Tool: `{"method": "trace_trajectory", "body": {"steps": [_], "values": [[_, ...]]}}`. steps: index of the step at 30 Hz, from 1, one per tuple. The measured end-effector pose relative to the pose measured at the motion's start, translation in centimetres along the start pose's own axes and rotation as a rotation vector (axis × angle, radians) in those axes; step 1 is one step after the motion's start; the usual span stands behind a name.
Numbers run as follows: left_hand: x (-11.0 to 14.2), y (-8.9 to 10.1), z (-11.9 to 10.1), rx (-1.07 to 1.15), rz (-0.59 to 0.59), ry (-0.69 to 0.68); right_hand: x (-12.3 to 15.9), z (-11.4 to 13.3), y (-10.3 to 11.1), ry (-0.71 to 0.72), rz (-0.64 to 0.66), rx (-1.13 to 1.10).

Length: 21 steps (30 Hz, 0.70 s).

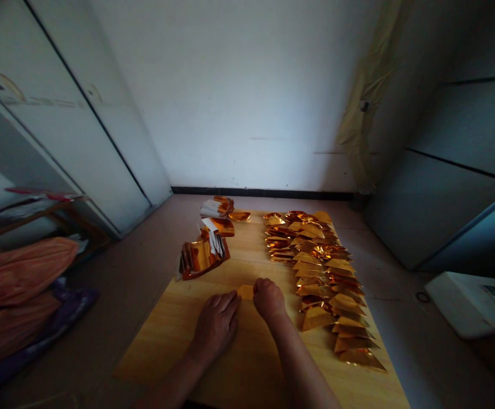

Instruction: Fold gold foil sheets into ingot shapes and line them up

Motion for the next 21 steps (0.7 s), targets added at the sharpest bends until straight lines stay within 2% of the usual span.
{"method": "trace_trajectory", "body": {"steps": [3,6,10,15,21], "values": [[0.0,0.1,0.0,0.018,0.011,0.024,-0.8,1.5,0.3,0.108,-0.036,-0.107],[-0.1,0.2,-0.1,0.021,0.011,0.031,-1.8,2.7,-0.7,0.152,0.029,-0.124],[-0.2,0.5,-0.2,0.004,-0.003,0.029,-2.5,3.1,-1.7,0.123,0.074,-0.023],[-0.1,0.8,0.3,-0.015,-0.035,0.085,-2.4,3.1,-1.8,0.029,0.073,0.07],[0.1,1.0,0.1,-0.03,-0.074,0.07,-2.2,4.2,-1.9,0.007,0.085,0.18]]}}
Point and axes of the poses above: each hand's wrist, its own x-axis away from the middle knuckle, its own y-axis out of the back of the hand, z = x × y, the point moved 8 cm from there along -x, towards the middle knuckle, and after that the axes turned 9 degrees about x, right-handed, at the moved point
